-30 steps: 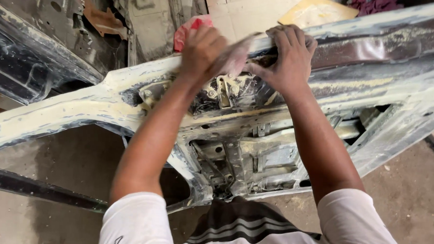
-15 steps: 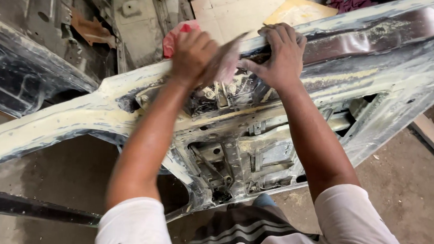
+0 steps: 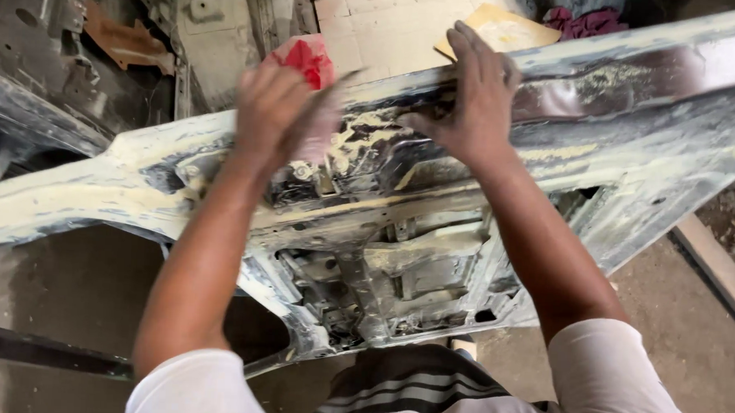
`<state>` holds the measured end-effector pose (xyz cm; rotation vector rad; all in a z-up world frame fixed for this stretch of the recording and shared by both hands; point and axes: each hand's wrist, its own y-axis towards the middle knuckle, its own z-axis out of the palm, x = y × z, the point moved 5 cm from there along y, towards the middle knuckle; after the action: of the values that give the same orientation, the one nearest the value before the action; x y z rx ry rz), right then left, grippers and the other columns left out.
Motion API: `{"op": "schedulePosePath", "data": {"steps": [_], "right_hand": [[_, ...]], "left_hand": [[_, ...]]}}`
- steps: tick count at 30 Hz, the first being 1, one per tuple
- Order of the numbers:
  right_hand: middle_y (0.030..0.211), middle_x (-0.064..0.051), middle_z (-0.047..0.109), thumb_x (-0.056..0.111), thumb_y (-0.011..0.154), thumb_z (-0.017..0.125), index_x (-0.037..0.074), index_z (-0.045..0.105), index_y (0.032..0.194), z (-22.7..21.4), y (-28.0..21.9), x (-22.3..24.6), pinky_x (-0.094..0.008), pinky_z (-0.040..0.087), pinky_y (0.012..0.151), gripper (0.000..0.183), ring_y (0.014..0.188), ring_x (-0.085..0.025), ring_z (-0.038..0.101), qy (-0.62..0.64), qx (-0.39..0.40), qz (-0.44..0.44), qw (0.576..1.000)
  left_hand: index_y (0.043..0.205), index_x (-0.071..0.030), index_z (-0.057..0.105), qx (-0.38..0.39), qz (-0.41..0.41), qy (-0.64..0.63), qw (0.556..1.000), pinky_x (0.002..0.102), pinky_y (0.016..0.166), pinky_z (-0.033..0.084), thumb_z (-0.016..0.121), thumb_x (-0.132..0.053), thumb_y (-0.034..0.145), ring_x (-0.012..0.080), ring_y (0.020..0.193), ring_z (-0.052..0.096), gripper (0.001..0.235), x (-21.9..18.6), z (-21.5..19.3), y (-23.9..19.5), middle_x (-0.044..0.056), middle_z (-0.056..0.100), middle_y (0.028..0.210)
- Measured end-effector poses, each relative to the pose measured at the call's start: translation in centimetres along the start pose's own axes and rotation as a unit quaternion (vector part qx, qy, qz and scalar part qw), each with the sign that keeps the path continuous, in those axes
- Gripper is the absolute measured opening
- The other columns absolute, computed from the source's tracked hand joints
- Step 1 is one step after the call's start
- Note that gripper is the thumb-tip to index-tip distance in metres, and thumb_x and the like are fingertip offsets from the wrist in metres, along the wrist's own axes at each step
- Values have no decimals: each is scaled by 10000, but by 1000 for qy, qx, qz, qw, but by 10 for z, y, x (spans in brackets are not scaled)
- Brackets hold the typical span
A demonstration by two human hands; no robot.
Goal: The person sands the surface of a car door frame using a sanding block. They move the block back and forth along the edges and inner sections of the door, smoothing the surface.
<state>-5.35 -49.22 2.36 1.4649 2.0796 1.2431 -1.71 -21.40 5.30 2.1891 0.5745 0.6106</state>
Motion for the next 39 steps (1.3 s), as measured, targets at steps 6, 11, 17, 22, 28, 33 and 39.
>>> {"op": "schedulePosePath", "data": {"steps": [6, 11, 17, 22, 28, 33, 39], "right_hand": [[1458, -161, 540, 690, 745, 905, 35, 573, 1405, -18, 15, -48, -561, 204, 1182, 987, 1397, -318, 457, -48, 95, -30, 994], [1426, -169, 551, 740, 770, 857, 16, 621, 1348, -15, 13, -67, -547, 214, 1155, 956, 1368, -316, 457, -35, 93, -37, 994], [1396, -125, 582, 725, 753, 861, 25, 645, 1318, -16, 12, -70, -488, 268, 1128, 925, 1291, -306, 486, -26, 85, -12, 996], [1379, -89, 600, 694, 745, 864, 33, 662, 1306, -11, 9, -73, -465, 285, 1131, 890, 1272, -271, 510, -41, 85, -13, 995], [1342, -93, 601, 730, 743, 881, 22, 668, 1256, -13, 12, -73, -470, 265, 1158, 899, 1258, -270, 508, -35, 98, 7, 995], [1401, -85, 579, 585, 754, 874, 58, 659, 1304, 1, 0, -94, -470, 248, 1195, 791, 1325, -267, 481, -67, 65, -2, 996], [1360, -130, 585, 729, 732, 882, 34, 672, 1266, -41, 8, -103, -529, 231, 1148, 901, 1313, -315, 472, -39, 58, 14, 997]], "left_hand": [[871, -150, 666, -12, -63, 33, 997, 425, 852, 403, 742, -365, 1043, 217, 948, 571, 285, -11, 53, 12, 20, 613, 980], [876, -170, 684, 10, -89, 46, 995, 392, 935, 386, 630, -323, 1108, 180, 1050, 563, 284, -44, 82, 34, -21, 605, 1033], [837, -171, 667, 10, -117, 38, 992, 424, 905, 359, 635, -428, 1066, 204, 982, 551, 345, -41, 64, 39, 4, 605, 969], [832, -156, 680, -8, -91, 18, 996, 424, 864, 365, 679, -442, 1055, 194, 944, 550, 363, -49, 112, 60, 11, 596, 935], [858, -130, 669, -3, -78, -8, 997, 444, 922, 380, 714, -365, 1035, 227, 1169, 618, 297, -59, 51, 61, -3, 603, 970], [881, -127, 684, 17, -68, 18, 997, 407, 884, 396, 707, -292, 1048, 201, 1004, 590, 236, -79, 115, 86, 13, 619, 1000], [820, -113, 641, -13, -68, 28, 997, 443, 908, 426, 748, -316, 986, 213, 955, 607, 283, -65, 64, 63, 17, 617, 960]]}}
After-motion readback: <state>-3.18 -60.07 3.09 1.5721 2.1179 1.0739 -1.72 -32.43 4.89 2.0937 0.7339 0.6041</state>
